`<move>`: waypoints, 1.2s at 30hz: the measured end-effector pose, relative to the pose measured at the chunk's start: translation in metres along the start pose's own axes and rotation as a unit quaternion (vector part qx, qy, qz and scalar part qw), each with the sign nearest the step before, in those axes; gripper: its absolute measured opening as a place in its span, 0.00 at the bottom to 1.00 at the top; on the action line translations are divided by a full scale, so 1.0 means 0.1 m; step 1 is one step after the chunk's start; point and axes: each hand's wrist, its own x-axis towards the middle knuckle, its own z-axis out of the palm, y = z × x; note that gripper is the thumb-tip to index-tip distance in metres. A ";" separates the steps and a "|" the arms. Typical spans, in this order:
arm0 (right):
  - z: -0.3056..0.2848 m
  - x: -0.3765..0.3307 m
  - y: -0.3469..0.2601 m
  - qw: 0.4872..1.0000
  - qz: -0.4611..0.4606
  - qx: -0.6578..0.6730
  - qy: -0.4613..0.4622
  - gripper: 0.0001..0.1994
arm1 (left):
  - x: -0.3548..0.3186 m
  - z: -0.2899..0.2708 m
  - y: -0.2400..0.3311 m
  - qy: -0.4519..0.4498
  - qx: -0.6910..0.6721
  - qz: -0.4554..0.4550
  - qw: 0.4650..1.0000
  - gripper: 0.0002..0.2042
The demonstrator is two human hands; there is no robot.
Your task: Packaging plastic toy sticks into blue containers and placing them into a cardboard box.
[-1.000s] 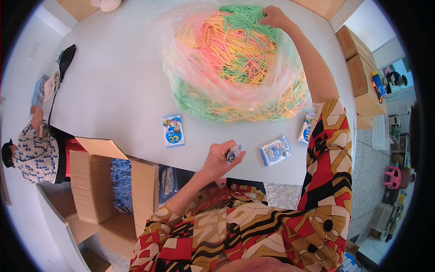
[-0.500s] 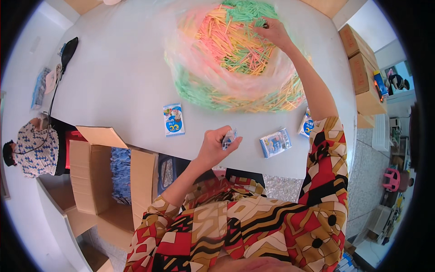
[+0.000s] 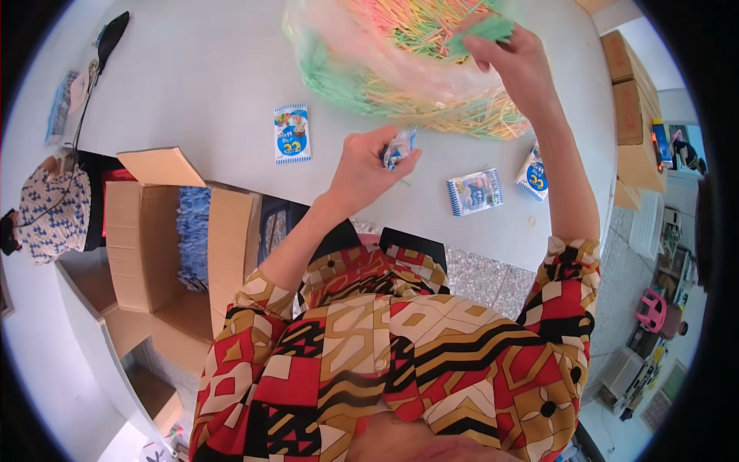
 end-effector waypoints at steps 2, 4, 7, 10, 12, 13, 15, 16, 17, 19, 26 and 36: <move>0.15 -0.25 -0.27 1.000 -0.009 0.029 -0.007 0.06 | -0.02 -0.01 -0.02 0.005 -0.007 -0.001 1.000 0.12; 0.29 -0.48 -0.50 0.994 -0.069 0.066 -0.058 0.07 | -0.03 0.00 -0.03 0.005 0.041 0.014 0.999 0.12; 0.39 -0.62 -0.46 0.962 -0.251 -0.083 -0.064 0.11 | -0.04 0.06 0.01 0.015 0.014 0.001 1.000 0.11; 0.48 -0.73 -0.44 0.950 -0.282 -0.119 -0.059 0.13 | -0.06 0.10 0.02 0.025 -0.015 -0.007 1.000 0.11; 0.50 -0.78 -0.41 0.947 -0.286 -0.133 -0.058 0.14 | -0.06 0.13 0.09 0.029 -0.027 -0.014 0.999 0.11; 0.51 -0.81 -0.39 0.947 -0.288 -0.133 -0.060 0.14 | -0.07 0.14 0.12 0.032 -0.039 -0.020 0.999 0.11; 0.57 -0.83 -0.34 0.926 -0.337 -0.163 -0.046 0.15 | -0.07 0.13 0.04 0.035 -0.028 -0.021 0.999 0.10; 0.58 -0.84 -0.33 0.925 -0.339 -0.163 -0.050 0.15 | -0.07 0.13 0.02 0.034 -0.017 -0.022 0.999 0.10; 0.57 -0.85 -0.31 0.919 -0.350 -0.171 -0.059 0.16 | -0.07 0.13 0.02 0.038 -0.017 -0.023 0.999 0.10; 0.56 -0.87 -0.29 0.912 -0.362 -0.178 -0.072 0.17 | -0.07 0.13 0.03 0.036 -0.022 -0.018 0.999 0.09; 0.55 -0.94 -0.27 0.882 -0.406 -0.193 -0.140 0.17 | -0.09 0.13 0.04 0.062 -0.011 0.025 0.998 0.10; 0.59 -0.91 -0.32 0.966 -0.214 -0.087 -0.118 0.11 | -0.08 0.15 0.04 0.088 0.063 0.068 0.992 0.10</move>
